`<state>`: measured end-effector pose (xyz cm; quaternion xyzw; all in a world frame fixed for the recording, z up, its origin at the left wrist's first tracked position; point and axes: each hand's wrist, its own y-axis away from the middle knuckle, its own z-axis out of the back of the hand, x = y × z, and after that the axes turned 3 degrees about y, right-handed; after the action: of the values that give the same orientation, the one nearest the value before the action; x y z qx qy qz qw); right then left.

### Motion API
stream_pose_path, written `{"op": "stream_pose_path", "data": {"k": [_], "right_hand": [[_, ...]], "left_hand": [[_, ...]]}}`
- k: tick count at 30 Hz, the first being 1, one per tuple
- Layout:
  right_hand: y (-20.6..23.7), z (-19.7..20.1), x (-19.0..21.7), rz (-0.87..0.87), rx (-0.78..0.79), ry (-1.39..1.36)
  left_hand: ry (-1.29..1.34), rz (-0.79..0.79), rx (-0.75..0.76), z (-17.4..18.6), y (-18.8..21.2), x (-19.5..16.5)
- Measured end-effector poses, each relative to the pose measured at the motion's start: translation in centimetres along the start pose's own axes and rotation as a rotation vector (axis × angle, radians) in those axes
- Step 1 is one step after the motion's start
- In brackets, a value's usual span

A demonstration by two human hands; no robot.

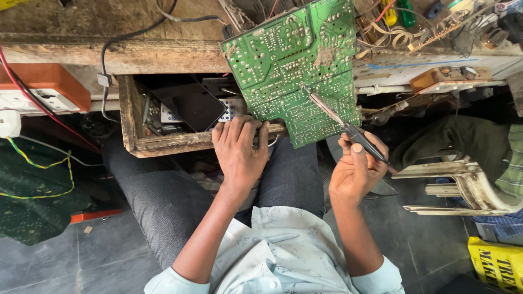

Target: The person sits at a cluttered repair bench and brushes dust off a green circuit board with a paintbrush. They then hold a soldering iron and work on the board's solder joints, use a multimeter with test leads, and handle wires and components on the bench.

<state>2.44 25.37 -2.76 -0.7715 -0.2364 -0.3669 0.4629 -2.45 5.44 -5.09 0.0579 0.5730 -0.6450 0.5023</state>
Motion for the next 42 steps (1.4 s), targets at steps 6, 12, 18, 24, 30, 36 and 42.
{"op": "stream_pose_path", "data": {"k": [6,12,18,24,30,36,42], "right_hand": [[0.1,0.0,-0.1,-0.017,-0.018,0.001],[0.0,0.5,-0.4,-0.04,-0.002,-0.002],[0.0,1.1,-0.9,0.054,0.058,0.016],[0.1,1.3,-1.0,0.026,0.034,0.008],[0.1,1.1,-1.0,0.01,0.025,0.015],[0.1,1.0,-1.0,-0.021,0.001,-0.025],[0.1,1.0,-0.9,-0.056,-0.036,-0.038]], "left_hand": [[0.002,-0.008,-0.009,0.0,0.0,0.1],[0.004,-0.002,-0.005,-0.1,0.0,0.1],[0.004,0.004,0.002,-0.1,0.0,0.1],[0.004,-0.011,0.0,0.0,0.0,0.3],[0.022,-0.016,-0.002,0.0,0.1,0.4],[0.015,-0.022,0.002,0.0,0.0,0.4],[0.02,-0.023,-0.003,0.0,0.0,0.4]]}}
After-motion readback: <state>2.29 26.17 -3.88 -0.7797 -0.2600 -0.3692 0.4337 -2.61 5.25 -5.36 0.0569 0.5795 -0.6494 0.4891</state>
